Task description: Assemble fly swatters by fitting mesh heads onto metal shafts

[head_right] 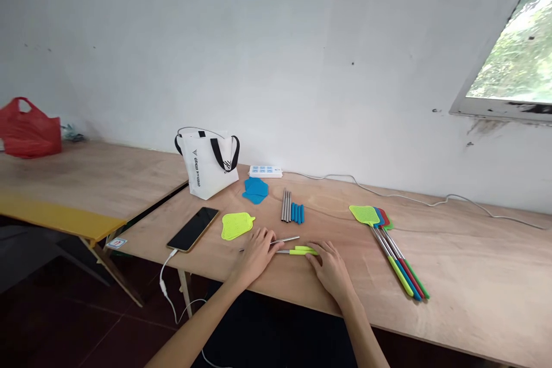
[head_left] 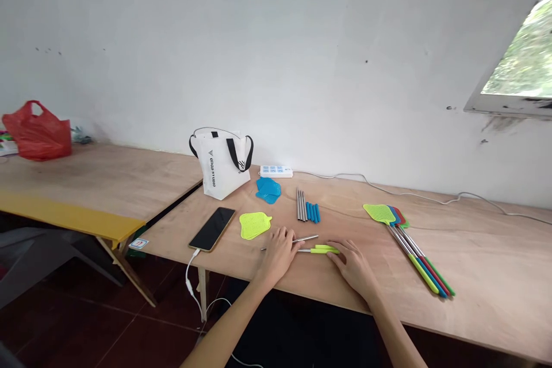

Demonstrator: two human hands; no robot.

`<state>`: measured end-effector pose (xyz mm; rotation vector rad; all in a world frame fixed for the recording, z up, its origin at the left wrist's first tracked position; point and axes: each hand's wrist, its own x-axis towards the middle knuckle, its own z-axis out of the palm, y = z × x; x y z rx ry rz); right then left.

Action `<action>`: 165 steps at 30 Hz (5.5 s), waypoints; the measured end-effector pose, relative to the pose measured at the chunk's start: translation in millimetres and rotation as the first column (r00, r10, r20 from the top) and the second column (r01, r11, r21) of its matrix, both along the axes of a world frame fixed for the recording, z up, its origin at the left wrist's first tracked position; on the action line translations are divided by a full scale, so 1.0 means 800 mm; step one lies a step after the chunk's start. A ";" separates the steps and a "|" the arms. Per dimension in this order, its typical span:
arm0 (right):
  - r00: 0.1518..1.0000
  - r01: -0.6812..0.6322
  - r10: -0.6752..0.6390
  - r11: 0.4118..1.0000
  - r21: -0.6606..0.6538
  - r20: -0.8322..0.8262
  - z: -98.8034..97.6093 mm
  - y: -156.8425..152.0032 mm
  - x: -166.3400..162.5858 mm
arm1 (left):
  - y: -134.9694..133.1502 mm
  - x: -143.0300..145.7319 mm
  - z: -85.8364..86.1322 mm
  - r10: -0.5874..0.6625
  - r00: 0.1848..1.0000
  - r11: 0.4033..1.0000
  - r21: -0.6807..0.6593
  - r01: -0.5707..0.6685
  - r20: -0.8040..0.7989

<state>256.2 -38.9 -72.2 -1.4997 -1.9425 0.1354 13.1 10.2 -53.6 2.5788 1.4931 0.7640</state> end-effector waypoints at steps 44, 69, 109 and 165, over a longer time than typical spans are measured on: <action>0.955 0.096 -0.155 0.968 0.231 0.253 -0.013 -0.003 0.013 | -0.002 -0.001 0.012 -0.203 0.976 0.972 -0.104 0.210 0.076; 0.959 -0.057 0.003 0.981 0.184 0.284 -0.001 -0.007 0.004 | -0.002 0.000 0.007 -0.202 0.979 0.979 -0.008 0.202 0.034; 0.981 0.184 -0.189 0.977 0.109 0.033 -0.017 0.004 -0.007 | -0.009 0.005 0.004 -0.226 0.974 0.974 0.025 0.226 0.028; 0.987 0.152 -0.154 0.988 0.040 0.051 -0.001 -0.002 -0.010 | -0.003 0.004 -0.001 -0.067 0.992 0.997 -0.024 0.070 0.103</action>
